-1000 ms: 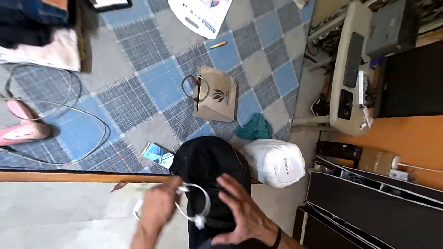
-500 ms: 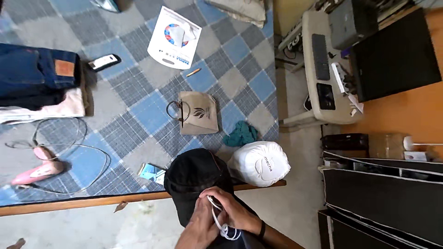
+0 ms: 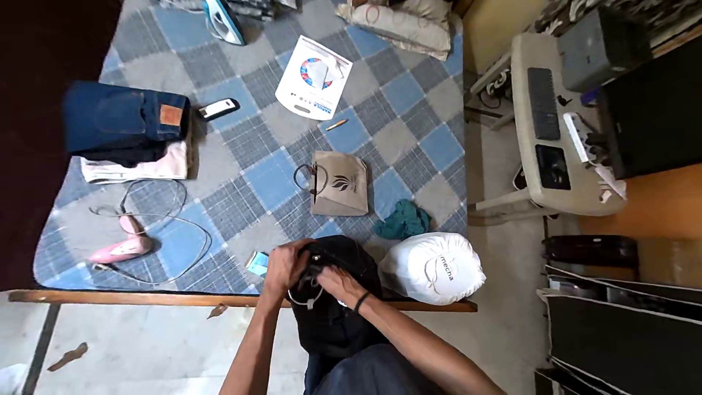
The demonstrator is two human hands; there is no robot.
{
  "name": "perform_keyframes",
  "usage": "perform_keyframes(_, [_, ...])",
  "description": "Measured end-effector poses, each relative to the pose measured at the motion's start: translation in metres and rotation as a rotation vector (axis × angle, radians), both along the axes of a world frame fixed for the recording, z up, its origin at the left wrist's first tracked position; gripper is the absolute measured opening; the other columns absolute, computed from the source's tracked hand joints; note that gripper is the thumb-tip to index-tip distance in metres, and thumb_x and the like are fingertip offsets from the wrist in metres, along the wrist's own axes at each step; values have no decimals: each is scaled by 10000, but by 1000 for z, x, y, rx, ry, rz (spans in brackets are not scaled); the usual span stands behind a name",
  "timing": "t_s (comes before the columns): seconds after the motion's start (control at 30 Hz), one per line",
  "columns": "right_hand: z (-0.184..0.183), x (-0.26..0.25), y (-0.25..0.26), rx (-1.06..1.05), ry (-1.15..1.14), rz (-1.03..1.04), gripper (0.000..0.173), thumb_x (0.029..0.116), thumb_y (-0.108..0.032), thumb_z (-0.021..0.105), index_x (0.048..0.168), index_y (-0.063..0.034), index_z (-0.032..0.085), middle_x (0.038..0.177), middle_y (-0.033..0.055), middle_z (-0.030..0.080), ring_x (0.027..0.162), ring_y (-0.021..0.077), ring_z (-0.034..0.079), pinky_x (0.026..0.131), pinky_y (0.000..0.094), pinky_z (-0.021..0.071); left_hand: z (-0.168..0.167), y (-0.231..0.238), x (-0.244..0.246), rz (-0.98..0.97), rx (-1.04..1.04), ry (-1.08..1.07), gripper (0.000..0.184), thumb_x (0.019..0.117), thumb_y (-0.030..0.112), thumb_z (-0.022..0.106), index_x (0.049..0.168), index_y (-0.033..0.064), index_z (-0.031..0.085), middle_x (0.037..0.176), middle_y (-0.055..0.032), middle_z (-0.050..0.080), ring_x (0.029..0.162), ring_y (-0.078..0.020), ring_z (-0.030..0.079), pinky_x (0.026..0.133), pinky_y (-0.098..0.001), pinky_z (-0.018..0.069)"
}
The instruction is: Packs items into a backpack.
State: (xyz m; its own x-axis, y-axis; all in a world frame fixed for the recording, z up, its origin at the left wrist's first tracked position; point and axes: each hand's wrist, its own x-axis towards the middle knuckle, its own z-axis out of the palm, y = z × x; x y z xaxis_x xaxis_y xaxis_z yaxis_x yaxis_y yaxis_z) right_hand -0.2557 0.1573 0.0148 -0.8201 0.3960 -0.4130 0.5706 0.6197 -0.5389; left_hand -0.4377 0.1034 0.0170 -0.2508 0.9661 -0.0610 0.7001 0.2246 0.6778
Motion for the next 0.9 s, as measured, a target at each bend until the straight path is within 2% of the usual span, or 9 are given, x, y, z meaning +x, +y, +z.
perform_keyframes(0.13, [-3,-5,24,-211,-355,-379,409,1088,-235,477,1427,-28,571,1441,230,578,1360,391,536,1145,565,399,-15,-33,21,25,94,70,312,983,139,594,1262,171,727,1041,-93,773,850,-300,754,729,-565,602])
perform_keyframes(0.23, [10,8,28,-322,-504,-330,408,1059,-268,535,1362,-9,619,1398,222,612,1336,382,556,1122,583,407,-33,-72,40,-35,80,94,316,1025,178,540,1281,196,724,1193,-15,758,983,-219,758,841,-487,619])
perform_keyframes(0.3, [11,19,21,-404,-576,-281,445,1018,-388,581,1280,-45,691,1314,196,670,1258,368,611,1062,616,443,-42,-86,50,-115,99,116,315,1042,241,504,1253,201,735,1232,31,744,1127,-140,711,1058,-446,536])
perform_keyframes(0.4, [17,57,-6,-221,-449,-20,596,1040,-565,387,1188,-74,689,1178,197,707,1161,380,661,971,652,488,-57,-102,67,-183,114,73,358,1049,355,455,1204,217,747,1281,61,719,1235,-97,646,1190,-504,389])
perform_keyframes(0.53, [55,112,-37,122,-177,7,497,1079,-421,395,1464,-146,546,1476,148,557,1442,316,455,1244,540,281,-65,-115,77,-60,73,-119,346,1041,349,484,1180,184,754,1309,37,707,1299,-110,608,1152,-428,463])
perform_keyframes(0.67, [50,143,-23,284,8,-286,377,1052,-476,487,1211,-240,734,1282,-37,683,1267,130,589,1067,330,499,-52,-110,70,-10,77,-239,325,1001,323,547,1189,153,751,1262,18,729,1211,-88,664,1051,-353,558])
perform_keyframes(0.77, [35,127,-12,365,49,-415,407,968,-589,587,1092,-234,743,1173,-18,690,1159,167,623,973,372,540,-53,-98,53,-5,108,-323,308,955,396,633,1112,165,762,1244,10,732,1172,-99,682,996,-369,592])
perform_keyframes(0.83, [24,114,-3,347,23,-534,516,904,-610,670,1198,-186,693,1291,52,636,1229,245,588,1000,456,527,-54,-89,35,98,133,-520,432,966,436,621,1168,67,721,1288,-82,703,1184,-197,682,965,-424,610])
perform_keyframes(0.9, [19,111,9,254,-43,-634,646,934,-570,657,1389,-115,595,1434,123,570,1313,297,556,1062,491,506,-59,-75,16,294,133,-763,585,1030,450,440,1333,-25,599,1378,-171,631,1268,-281,616,1037,-487,536])
